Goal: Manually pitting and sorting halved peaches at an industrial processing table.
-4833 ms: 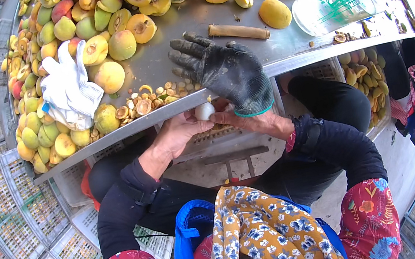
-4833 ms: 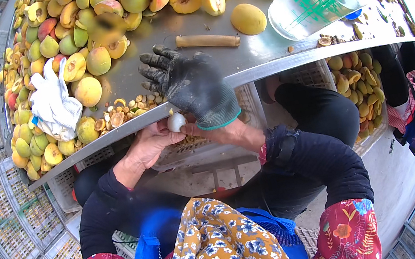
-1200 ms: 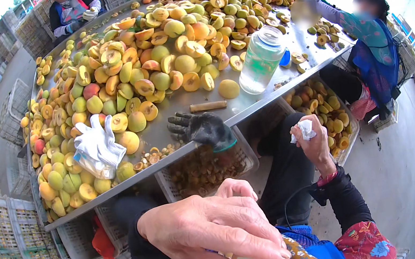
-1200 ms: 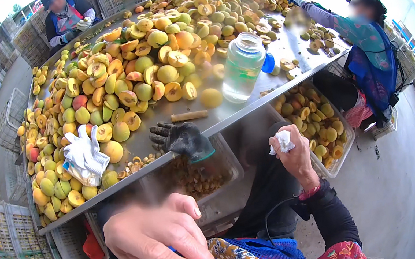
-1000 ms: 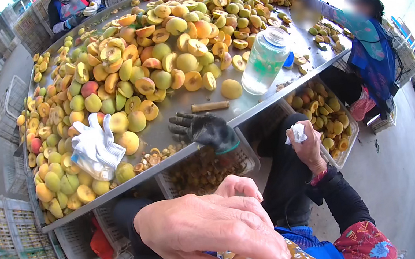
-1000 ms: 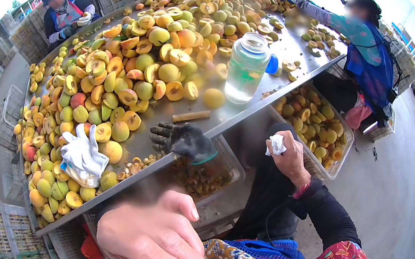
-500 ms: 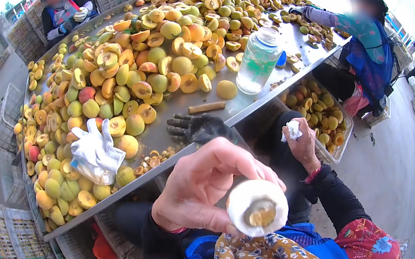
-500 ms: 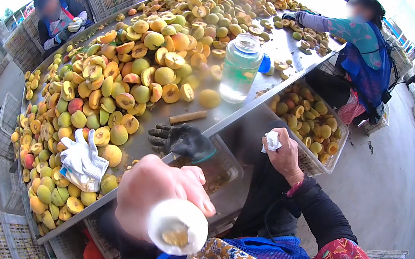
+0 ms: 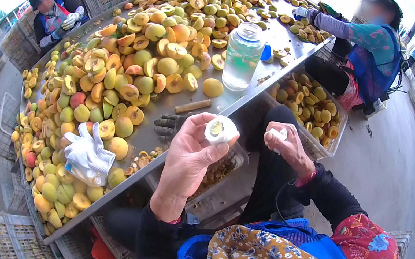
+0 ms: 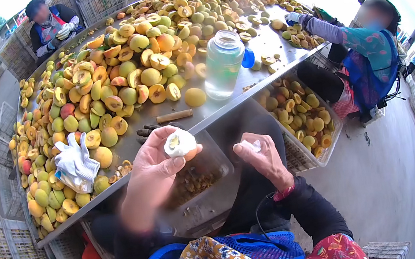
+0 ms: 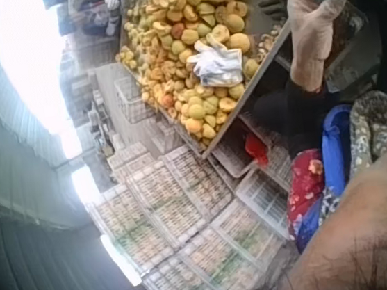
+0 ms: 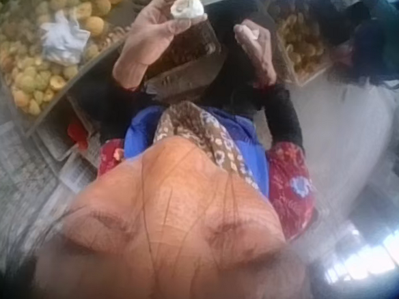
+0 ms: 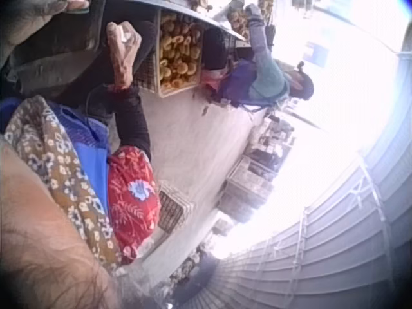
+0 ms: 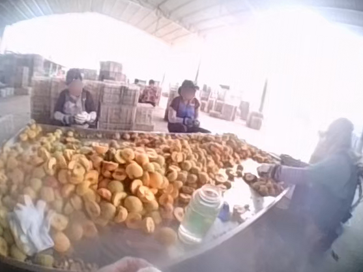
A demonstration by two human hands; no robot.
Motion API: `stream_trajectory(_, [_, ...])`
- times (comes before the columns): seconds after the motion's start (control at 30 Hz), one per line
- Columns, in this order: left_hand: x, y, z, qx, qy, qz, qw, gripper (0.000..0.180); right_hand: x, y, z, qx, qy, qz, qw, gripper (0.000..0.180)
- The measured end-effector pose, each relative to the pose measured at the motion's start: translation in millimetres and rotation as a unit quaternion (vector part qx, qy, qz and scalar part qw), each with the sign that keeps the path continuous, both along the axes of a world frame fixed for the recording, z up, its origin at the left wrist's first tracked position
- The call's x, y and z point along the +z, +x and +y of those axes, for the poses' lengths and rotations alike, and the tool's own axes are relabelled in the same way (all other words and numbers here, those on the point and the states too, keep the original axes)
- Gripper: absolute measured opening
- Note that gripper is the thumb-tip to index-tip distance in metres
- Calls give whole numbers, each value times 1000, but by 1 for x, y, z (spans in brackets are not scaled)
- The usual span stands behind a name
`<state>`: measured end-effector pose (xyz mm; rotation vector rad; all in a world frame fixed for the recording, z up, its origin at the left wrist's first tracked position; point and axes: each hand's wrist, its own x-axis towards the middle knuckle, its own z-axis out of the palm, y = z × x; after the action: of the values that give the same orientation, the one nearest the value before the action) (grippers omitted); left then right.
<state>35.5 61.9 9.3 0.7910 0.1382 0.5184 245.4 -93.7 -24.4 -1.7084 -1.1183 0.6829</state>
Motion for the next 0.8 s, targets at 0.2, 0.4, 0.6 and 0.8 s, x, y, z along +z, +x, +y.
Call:
stream_trajectory(0.2, [-33, 9, -3, 16, 13, 77, 997, 43, 18, -55, 23, -24, 66, 130, 989, 22])
stream_trajectory(0.4, [-51, 8, -8, 22, 42, 122, 991, 44, 4, -72, 30, -19, 66, 153, 986, 27])
stream_trajectory(0.6, [-64, 5, -10, 26, 77, 131, 988, 43, -8, -76, 30, -39, 60, 151, 986, 23])
stream_trajectory(0.8, [-79, 5, -15, 43, 78, 172, 981, 41, -21, -83, 28, -74, 30, 127, 989, 18])
